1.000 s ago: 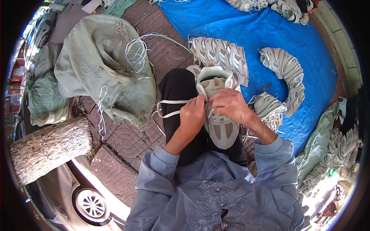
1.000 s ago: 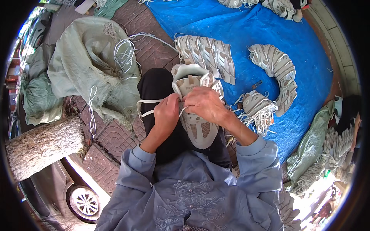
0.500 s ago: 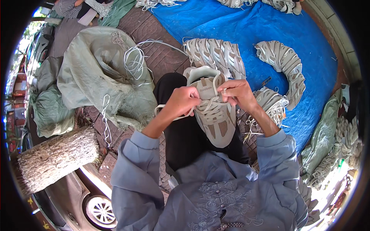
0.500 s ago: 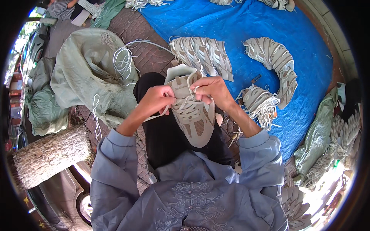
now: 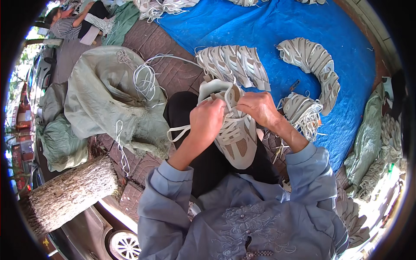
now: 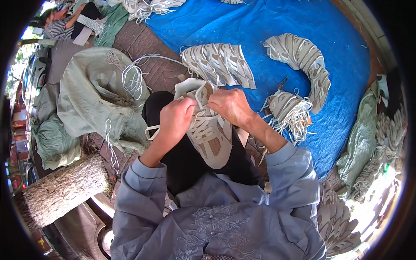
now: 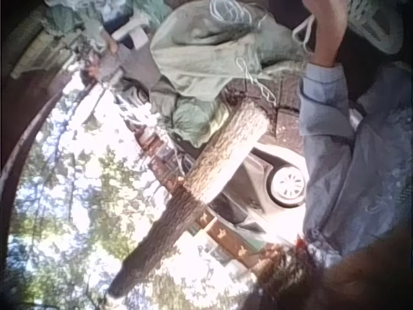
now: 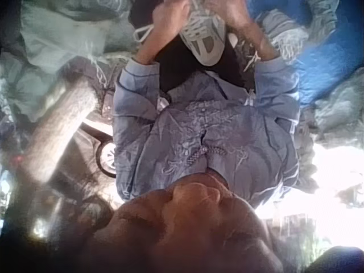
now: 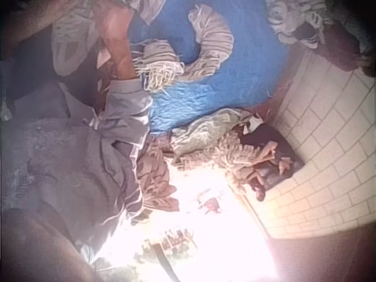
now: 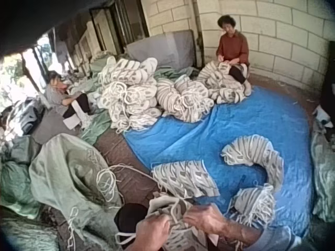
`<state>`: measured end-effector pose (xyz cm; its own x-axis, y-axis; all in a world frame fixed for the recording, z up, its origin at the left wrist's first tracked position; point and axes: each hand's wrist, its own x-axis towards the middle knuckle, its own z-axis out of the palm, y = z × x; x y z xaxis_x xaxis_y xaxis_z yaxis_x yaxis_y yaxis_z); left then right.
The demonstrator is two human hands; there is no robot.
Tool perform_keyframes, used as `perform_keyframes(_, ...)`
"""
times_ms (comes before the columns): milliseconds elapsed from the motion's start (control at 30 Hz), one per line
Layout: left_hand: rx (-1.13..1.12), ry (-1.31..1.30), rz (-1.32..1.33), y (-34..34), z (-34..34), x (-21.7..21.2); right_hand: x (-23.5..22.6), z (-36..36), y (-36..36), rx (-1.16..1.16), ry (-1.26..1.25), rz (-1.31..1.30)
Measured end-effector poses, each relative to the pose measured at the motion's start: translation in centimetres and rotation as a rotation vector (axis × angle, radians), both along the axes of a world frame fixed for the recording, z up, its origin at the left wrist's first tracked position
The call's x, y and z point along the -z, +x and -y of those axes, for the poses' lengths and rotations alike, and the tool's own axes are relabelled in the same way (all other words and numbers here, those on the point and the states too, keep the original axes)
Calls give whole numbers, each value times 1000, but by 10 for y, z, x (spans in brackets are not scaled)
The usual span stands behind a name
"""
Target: The person sits on the ground and laces a white sneaker by hand. They thread the laces through the eyelets, pull them tight, and tie a knot. The person handles a single shoe throughout the clip, surrounded by piles of similar shoes and loose laces.
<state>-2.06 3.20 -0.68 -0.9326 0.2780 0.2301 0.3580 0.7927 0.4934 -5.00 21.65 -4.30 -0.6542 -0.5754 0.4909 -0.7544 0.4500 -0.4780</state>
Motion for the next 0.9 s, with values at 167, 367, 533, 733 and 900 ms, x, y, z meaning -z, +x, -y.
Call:
perform_keyframes(167,-118,60,338,-9,-10,1,1,2,1,51,-36,19)
perform_keyframes(367,28,34,425,-23,-9,5,8,7,2,36,55,-21)
perform_keyframes(533,104,-182,379,-27,-20,4,3,-6,5,3,55,-22)
perform_keyframes(733,271,-68,458,-39,-7,7,6,-6,0,-15,-57,137)
perform_keyframes(900,150,117,1087,-45,14,-16,5,5,4,-72,-102,56)
